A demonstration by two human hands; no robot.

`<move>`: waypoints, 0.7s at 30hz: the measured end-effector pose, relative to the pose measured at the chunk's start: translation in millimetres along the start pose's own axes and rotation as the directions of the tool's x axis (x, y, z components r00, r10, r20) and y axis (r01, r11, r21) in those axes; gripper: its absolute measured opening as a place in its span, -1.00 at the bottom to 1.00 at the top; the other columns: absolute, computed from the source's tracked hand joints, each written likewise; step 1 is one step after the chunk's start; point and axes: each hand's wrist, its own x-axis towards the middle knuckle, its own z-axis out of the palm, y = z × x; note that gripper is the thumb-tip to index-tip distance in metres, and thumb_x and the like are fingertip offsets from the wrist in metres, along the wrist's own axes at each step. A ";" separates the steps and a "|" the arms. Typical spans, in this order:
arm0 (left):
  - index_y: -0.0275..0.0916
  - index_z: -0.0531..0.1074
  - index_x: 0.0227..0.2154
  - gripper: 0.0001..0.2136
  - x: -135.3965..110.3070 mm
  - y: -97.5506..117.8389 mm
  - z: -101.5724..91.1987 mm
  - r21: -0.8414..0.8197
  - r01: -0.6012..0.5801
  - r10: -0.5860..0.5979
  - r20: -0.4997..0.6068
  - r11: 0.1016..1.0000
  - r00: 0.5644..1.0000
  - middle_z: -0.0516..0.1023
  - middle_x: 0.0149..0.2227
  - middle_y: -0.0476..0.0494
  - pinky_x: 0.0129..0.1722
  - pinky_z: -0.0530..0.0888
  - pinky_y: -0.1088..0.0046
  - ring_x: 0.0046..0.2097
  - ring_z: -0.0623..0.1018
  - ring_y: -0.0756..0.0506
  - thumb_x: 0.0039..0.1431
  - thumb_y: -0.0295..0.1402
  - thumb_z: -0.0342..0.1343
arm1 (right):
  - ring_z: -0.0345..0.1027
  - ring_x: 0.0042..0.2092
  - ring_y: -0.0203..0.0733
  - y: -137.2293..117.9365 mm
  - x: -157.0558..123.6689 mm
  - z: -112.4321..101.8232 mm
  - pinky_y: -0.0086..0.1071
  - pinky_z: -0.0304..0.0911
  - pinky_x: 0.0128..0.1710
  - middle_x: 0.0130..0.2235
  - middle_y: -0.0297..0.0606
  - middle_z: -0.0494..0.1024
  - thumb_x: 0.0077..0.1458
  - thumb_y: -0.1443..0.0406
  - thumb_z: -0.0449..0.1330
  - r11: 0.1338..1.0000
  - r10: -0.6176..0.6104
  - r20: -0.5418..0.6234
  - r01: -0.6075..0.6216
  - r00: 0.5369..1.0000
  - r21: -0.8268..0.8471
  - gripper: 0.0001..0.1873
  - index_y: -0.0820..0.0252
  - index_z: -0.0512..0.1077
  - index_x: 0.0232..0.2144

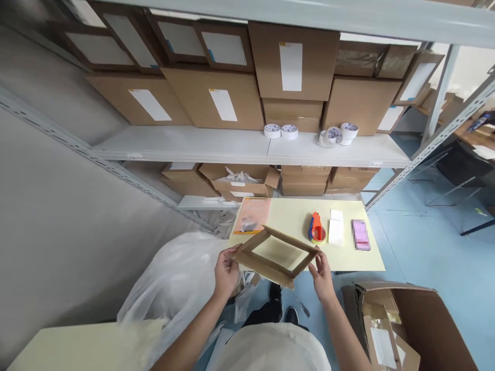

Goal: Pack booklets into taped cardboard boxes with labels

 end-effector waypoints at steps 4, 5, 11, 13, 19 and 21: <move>-0.18 0.36 -0.30 -0.80 20.8 -9.7 0.2 0.016 0.060 -0.060 0.030 0.998 0.998 0.60 -0.15 -0.23 -0.03 0.49 0.23 -0.08 0.59 -0.16 0.02 -0.25 0.17 | 0.24 0.20 0.03 -14.1 26.1 16.0 -0.07 0.24 0.10 0.08 -0.22 0.48 -0.07 0.18 0.31 1.000 0.022 0.012 -0.022 1.000 -0.016 -0.57 -0.02 0.40 -0.09; -0.18 0.36 -0.30 -0.79 25.2 -11.3 -0.3 0.018 0.068 -0.068 0.031 0.998 0.997 0.60 -0.16 -0.23 -0.06 0.50 0.24 -0.09 0.59 -0.16 0.02 -0.24 0.17 | 0.26 0.17 0.03 -16.1 31.7 19.5 -0.08 0.25 0.09 0.05 -0.22 0.49 -0.07 0.19 0.30 0.999 0.033 0.006 -0.033 0.999 -0.008 -0.58 -0.02 0.40 -0.10; -0.16 0.35 -0.33 -0.79 45.6 -17.8 -9.2 0.023 0.088 -0.088 0.036 0.996 0.995 0.61 -0.21 -0.22 -0.11 0.51 0.25 -0.14 0.60 -0.16 0.02 -0.20 0.17 | 0.35 0.08 -0.01 -15.6 55.5 35.6 -0.08 0.28 0.05 0.00 -0.26 0.53 -0.07 0.16 0.31 0.995 0.099 -0.041 -0.097 0.994 0.037 -0.66 -0.02 0.40 -0.19; -0.16 0.35 -0.33 -0.78 49.2 -20.8 -12.5 0.033 0.101 -0.102 0.036 0.994 0.994 0.61 -0.22 -0.21 -0.11 0.50 0.24 -0.15 0.60 -0.16 0.03 -0.17 0.17 | 0.34 0.10 -0.01 -13.4 60.4 40.1 -0.08 0.27 0.07 0.00 -0.26 0.53 -0.06 0.15 0.32 0.995 0.094 -0.047 -0.092 0.994 0.029 -0.66 -0.02 0.40 -0.19; -0.18 0.36 -0.31 -0.74 51.1 -29.2 -15.2 0.051 0.138 -0.140 0.040 0.989 0.989 0.60 -0.23 -0.21 -0.13 0.50 0.24 -0.15 0.60 -0.17 0.03 -0.13 0.16 | 0.37 0.08 0.03 -10.0 70.4 49.2 -0.06 0.29 0.06 -0.01 -0.24 0.54 -0.08 0.07 0.34 0.992 0.123 -0.034 -0.121 0.992 0.034 -0.55 -0.03 0.42 -0.11; -0.17 0.37 -0.32 -0.74 49.7 -29.9 -13.2 0.048 0.154 -0.155 0.028 0.987 0.988 0.60 -0.23 -0.21 -0.13 0.50 0.24 -0.14 0.59 -0.17 0.02 -0.12 0.16 | 0.37 0.07 0.02 -10.5 74.5 48.7 -0.07 0.29 0.06 -0.02 -0.25 0.54 -0.08 0.04 0.34 0.992 0.126 -0.010 -0.125 0.992 0.025 -0.55 -0.04 0.42 -0.12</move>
